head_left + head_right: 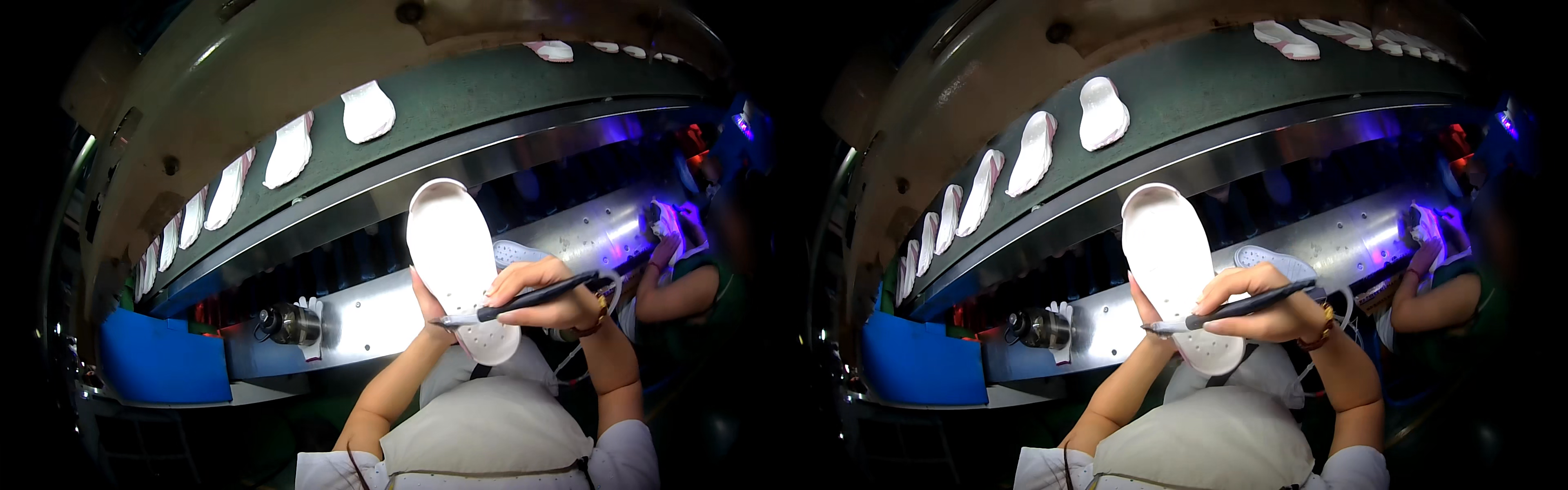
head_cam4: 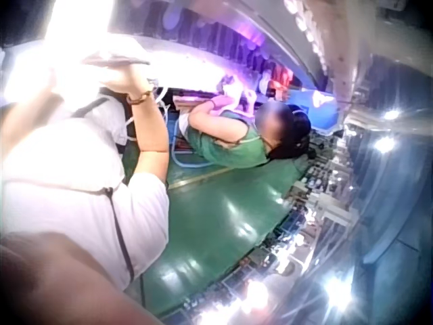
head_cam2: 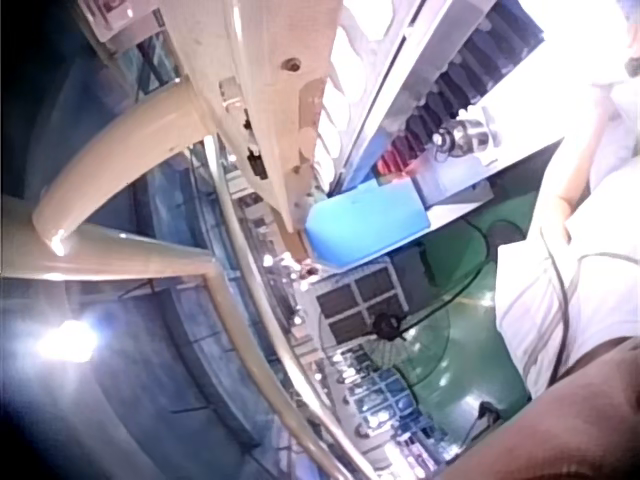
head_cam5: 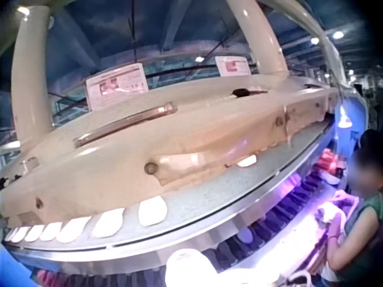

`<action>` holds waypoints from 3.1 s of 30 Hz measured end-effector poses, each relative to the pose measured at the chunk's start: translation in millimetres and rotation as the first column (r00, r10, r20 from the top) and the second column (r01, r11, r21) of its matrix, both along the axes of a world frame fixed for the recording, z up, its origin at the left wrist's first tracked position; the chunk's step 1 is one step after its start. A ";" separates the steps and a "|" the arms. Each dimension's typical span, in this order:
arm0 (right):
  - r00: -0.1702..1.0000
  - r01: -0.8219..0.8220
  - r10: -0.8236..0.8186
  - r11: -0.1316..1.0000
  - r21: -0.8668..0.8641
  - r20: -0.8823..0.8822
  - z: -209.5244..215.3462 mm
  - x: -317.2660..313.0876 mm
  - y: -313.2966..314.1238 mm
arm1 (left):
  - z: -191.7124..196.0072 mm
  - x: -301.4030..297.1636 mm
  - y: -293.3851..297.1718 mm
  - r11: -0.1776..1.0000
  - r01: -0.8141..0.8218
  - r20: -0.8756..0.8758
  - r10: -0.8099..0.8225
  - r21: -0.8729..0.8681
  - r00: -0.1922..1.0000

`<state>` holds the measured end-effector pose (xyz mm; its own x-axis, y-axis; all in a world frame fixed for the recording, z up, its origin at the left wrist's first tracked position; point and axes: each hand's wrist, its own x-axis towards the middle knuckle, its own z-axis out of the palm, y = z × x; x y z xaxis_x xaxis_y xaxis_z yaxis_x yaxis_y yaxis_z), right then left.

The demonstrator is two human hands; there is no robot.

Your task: The person repeatedly scrubs the sole of a white slipper with a brush, then places it on a conveyor belt. This cycle is repeated for multiple slippers in a factory setting.

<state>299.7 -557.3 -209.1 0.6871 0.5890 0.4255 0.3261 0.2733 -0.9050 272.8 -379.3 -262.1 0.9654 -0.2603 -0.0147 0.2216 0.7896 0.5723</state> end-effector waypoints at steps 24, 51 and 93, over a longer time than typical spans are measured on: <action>0.987 -0.002 0.034 0.980 0.197 -0.157 -16.3 0.6 -18.3 | 55.9 47.8 1.9 0.982 -0.108 0.278 0.148 -0.154 0.949; 0.993 -0.111 0.106 0.989 -0.100 -0.051 11.4 16.6 -21.6 | 37.3 42.4 41.4 0.868 0.497 0.037 -0.496 -0.014 0.867; 0.908 0.371 -0.398 0.910 -0.187 -0.133 -24.8 -7.9 -9.7 | 4.3 27.6 -7.2 0.975 0.166 -0.280 -0.202 -0.148 0.938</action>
<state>291.7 -567.0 -233.9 0.9252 0.3138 0.2132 0.2213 0.0101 -0.9752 300.5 -386.5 -257.8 0.8583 -0.4504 -0.2459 0.5124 0.7777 0.3641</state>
